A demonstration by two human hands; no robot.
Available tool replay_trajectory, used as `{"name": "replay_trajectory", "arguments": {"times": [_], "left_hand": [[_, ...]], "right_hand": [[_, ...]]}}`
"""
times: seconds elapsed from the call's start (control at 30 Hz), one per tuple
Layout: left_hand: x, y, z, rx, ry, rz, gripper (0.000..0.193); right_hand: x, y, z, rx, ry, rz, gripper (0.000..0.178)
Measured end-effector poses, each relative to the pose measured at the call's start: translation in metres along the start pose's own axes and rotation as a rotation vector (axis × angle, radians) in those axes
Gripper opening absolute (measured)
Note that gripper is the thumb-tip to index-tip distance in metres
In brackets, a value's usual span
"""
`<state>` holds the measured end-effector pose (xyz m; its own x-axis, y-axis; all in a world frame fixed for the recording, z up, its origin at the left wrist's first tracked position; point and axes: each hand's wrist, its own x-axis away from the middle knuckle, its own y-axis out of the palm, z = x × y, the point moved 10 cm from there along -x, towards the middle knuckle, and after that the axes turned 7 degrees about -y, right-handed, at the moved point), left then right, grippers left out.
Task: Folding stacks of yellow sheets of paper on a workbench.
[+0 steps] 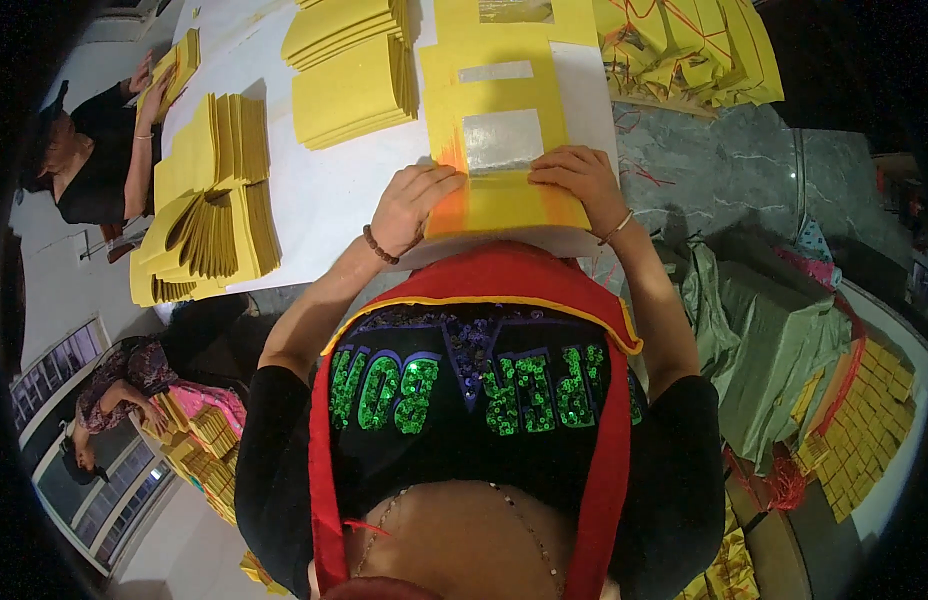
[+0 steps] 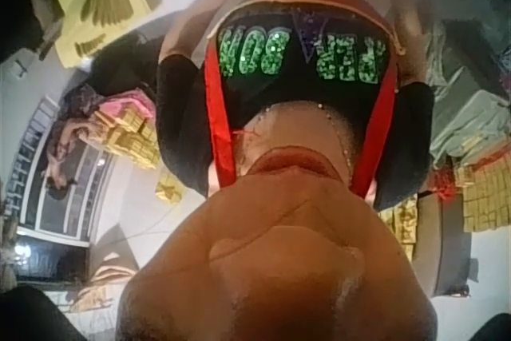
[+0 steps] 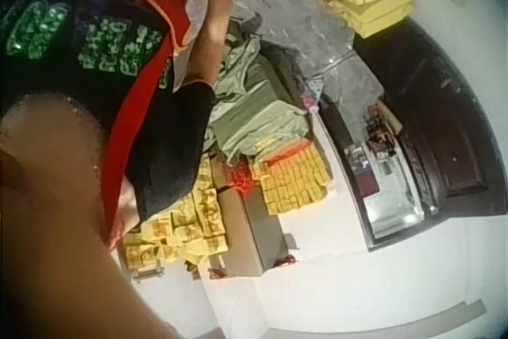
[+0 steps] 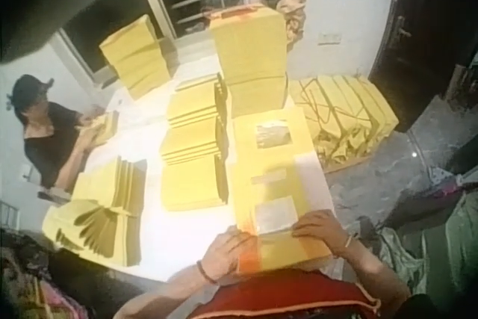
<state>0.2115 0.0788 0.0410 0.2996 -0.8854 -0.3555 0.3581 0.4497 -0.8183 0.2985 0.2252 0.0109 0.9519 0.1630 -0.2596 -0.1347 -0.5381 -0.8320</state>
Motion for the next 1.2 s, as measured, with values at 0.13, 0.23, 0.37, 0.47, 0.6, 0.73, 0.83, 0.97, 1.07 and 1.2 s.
{"name": "replay_trajectory", "arguments": {"times": [0.13, 0.23, 0.37, 0.47, 0.6, 0.73, 0.83, 0.97, 1.07, 1.2], "left_hand": [[-0.007, 0.003, -0.030, 0.261, -0.348, -0.048, 0.016], [-0.002, 0.029, -0.075, 0.405, -0.676, -0.142, 0.015], [0.007, 0.050, -0.104, 0.689, -0.952, -0.082, 0.019], [0.012, 0.055, -0.107, 0.802, -0.980, 0.004, 0.022], [0.001, 0.048, -0.102, 0.823, -0.987, 0.051, 0.042], [0.005, 0.049, -0.103, 0.789, -0.982, 0.077, 0.051], [0.003, 0.047, -0.102, 0.808, -0.987, 0.107, 0.050], [0.001, 0.048, -0.102, 0.849, -1.013, 0.098, 0.048], [0.001, 0.047, -0.101, 0.893, -1.084, 0.065, 0.047], [0.006, 0.036, -0.098, 0.782, -1.027, 0.086, 0.045]], "right_hand": [[-0.004, 0.004, 0.026, -0.136, 0.222, 0.029, 0.029], [-0.002, 0.015, 0.054, -0.459, 0.487, 0.229, 0.036], [-0.005, 0.013, 0.065, -0.750, 0.650, 0.458, 0.048], [-0.007, 0.012, 0.064, -0.667, 0.630, 0.415, 0.048], [-0.001, 0.011, 0.076, -0.457, 0.600, 0.419, 0.048], [-0.008, 0.011, 0.067, -0.468, 0.730, 0.367, 0.044], [-0.008, 0.009, 0.068, -0.460, 0.744, 0.418, 0.042], [-0.002, 0.008, 0.077, -0.380, 0.664, 0.566, 0.042], [0.003, 0.018, 0.088, -0.402, 0.698, 0.564, 0.041], [0.000, 0.018, 0.084, -0.384, 0.770, 0.496, 0.041]]}}
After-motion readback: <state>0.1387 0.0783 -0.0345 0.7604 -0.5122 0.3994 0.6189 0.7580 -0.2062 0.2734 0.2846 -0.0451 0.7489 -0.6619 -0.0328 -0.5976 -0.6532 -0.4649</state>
